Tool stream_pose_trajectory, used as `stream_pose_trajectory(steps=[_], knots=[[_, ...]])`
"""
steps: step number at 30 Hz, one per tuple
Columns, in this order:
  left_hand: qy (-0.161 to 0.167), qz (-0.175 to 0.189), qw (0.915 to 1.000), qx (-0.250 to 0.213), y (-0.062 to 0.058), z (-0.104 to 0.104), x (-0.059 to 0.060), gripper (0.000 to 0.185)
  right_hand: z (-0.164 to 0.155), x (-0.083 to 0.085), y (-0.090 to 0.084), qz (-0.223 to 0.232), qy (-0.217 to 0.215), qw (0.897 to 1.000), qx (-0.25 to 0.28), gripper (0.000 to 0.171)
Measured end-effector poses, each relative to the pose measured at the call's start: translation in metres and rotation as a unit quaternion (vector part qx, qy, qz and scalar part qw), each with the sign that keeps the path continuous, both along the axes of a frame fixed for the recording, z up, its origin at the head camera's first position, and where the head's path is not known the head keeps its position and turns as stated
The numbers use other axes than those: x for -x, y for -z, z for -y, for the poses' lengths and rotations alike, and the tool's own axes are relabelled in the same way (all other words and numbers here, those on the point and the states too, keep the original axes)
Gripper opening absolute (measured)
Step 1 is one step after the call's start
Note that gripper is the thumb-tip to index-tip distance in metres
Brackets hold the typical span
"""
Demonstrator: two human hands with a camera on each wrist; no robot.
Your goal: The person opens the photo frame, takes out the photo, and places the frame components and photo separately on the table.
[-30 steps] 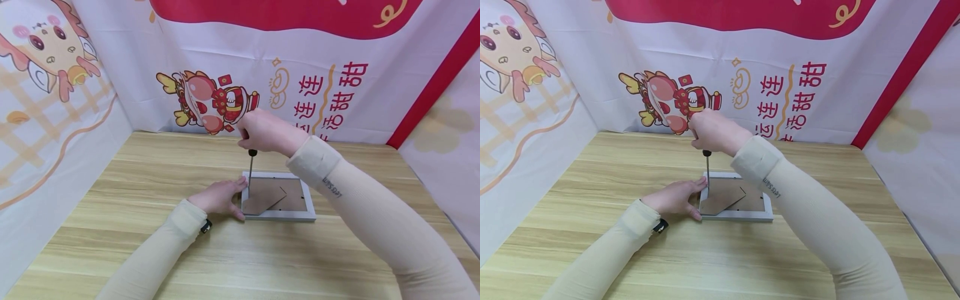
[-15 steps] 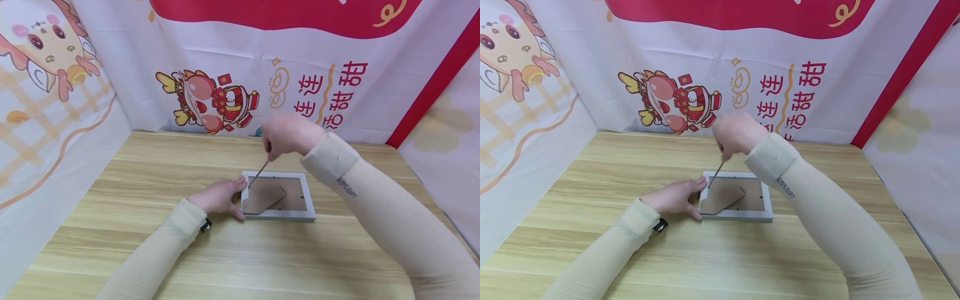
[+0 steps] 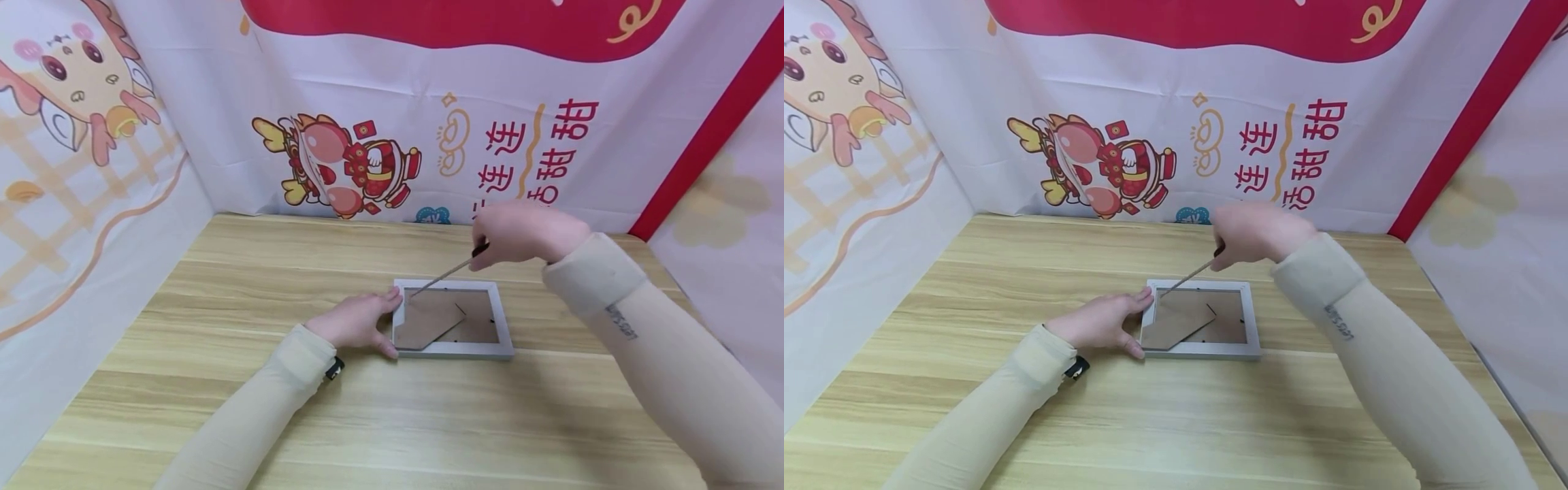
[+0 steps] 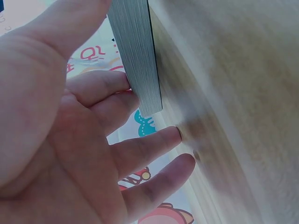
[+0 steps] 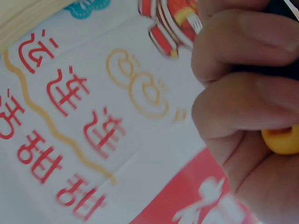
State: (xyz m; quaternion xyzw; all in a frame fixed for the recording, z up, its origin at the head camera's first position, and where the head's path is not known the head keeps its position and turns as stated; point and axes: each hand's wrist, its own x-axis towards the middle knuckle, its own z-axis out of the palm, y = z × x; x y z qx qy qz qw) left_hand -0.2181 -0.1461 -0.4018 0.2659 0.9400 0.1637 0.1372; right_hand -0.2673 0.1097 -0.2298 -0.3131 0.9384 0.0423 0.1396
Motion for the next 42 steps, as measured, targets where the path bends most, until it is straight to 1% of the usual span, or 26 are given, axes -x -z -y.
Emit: stream_pose_trajectory(steps=[2, 4, 6, 9, 11, 14, 18, 21, 25, 28, 33, 35, 40, 42], knots=[[0.003, -0.004, 1.0000, 0.004, 0.000, 0.000, 0.000, 0.108, -0.016, -0.002, -0.002, -0.015, 0.004, 0.999, 0.039, 0.022], [0.004, -0.004, 1.0000, 0.005, -0.001, -0.001, 0.000, 0.108, -0.032, -0.005, -0.001, -0.038, 0.012, 0.996, 0.084, 0.021], [0.003, -0.003, 1.0000, 0.006, -0.001, -0.001, 0.000, 0.108, -0.047, -0.008, 0.002, -0.061, 0.023, 0.990, 0.128, 0.019], [0.002, 0.000, 1.0000, 0.005, -0.001, -0.001, 0.000, 0.107, -0.068, -0.014, 0.010, -0.092, 0.049, 0.978, 0.182, 0.023], [0.002, 0.000, 1.0000, 0.006, 0.000, 0.000, 0.000, 0.107, -0.080, -0.018, 0.019, -0.110, 0.070, 0.969, 0.210, 0.027], [0.000, 0.001, 1.0000, 0.005, -0.001, 0.000, 0.000, 0.106, -0.096, -0.022, 0.036, -0.139, 0.092, 0.953, 0.253, 0.031], [-0.004, 0.006, 1.0000, 0.003, -0.002, 0.000, -0.001, 0.106, -0.113, -0.023, 0.059, -0.182, 0.103, 0.931, 0.299, 0.022], [-0.004, 0.009, 1.0000, 0.002, -0.003, -0.001, -0.001, 0.106, -0.124, -0.023, 0.073, -0.197, 0.122, 0.921, 0.312, 0.020], [0.000, 0.008, 1.0000, 0.001, -0.003, -0.001, -0.001, 0.106, -0.137, -0.021, 0.089, -0.207, 0.145, 0.914, 0.318, 0.021], [0.003, 0.005, 1.0000, 0.001, -0.003, -0.001, -0.001, 0.106, -0.146, -0.019, 0.099, -0.216, 0.149, 0.909, 0.323, 0.022], [0.000, 0.001, 1.0000, 0.000, -0.002, -0.001, 0.000, 0.106, -0.156, -0.015, 0.111, -0.189, 0.193, 0.908, 0.319, 0.033], [-0.003, 0.003, 1.0000, -0.001, -0.002, -0.001, -0.001, 0.106, -0.159, -0.013, 0.115, -0.183, 0.201, 0.908, 0.318, 0.035], [0.001, 0.004, 1.0000, 0.002, -0.002, -0.001, -0.001, 0.106, -0.166, -0.007, 0.126, -0.190, 0.192, 0.907, 0.324, 0.028], [0.004, 0.003, 1.0000, 0.004, -0.001, -0.001, 0.000, 0.106, -0.169, -0.006, 0.131, -0.187, 0.196, 0.906, 0.325, 0.026]])
